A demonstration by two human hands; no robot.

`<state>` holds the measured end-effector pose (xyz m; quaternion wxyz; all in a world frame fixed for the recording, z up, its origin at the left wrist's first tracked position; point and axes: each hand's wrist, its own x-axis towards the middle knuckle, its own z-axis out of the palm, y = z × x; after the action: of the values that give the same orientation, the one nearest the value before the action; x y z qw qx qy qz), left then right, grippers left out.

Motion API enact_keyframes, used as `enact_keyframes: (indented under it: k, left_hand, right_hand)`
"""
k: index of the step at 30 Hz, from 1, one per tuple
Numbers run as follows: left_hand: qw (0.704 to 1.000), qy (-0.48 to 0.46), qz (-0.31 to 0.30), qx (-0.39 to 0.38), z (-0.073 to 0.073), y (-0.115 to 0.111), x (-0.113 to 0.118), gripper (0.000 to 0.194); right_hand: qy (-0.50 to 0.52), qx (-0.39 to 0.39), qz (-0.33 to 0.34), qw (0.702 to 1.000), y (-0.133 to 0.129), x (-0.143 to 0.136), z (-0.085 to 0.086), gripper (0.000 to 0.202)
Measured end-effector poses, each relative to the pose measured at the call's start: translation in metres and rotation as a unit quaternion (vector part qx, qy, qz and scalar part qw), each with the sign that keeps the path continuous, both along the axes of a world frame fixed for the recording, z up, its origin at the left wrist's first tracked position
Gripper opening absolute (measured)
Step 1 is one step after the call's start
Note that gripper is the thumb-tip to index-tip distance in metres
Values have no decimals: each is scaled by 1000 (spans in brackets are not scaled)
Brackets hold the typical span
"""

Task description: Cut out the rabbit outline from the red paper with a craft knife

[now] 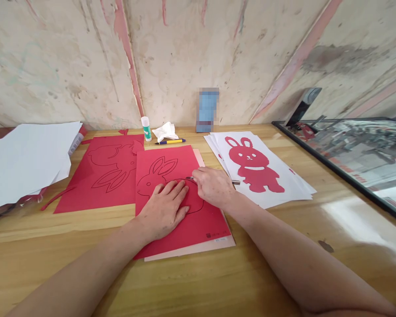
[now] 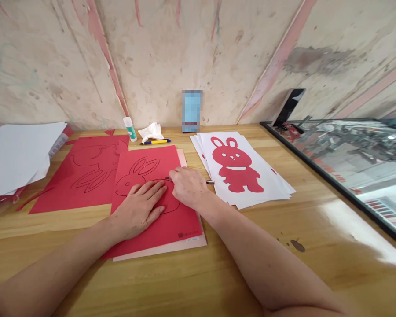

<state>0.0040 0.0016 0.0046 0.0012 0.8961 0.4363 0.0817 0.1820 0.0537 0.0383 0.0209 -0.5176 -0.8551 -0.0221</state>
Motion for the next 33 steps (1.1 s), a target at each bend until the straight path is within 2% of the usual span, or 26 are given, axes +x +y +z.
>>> enact_keyframes:
  k: [19,33]
  left_hand:
    - [1000,-9,-5,6,0,0,0,48]
    - [1000,-7,-1,0,-1,0,0,49]
  right_hand:
    - [-1,3,12,1000,1,-2,-5,19]
    - [-18,-1,12,1000,1,-4,-3,19]
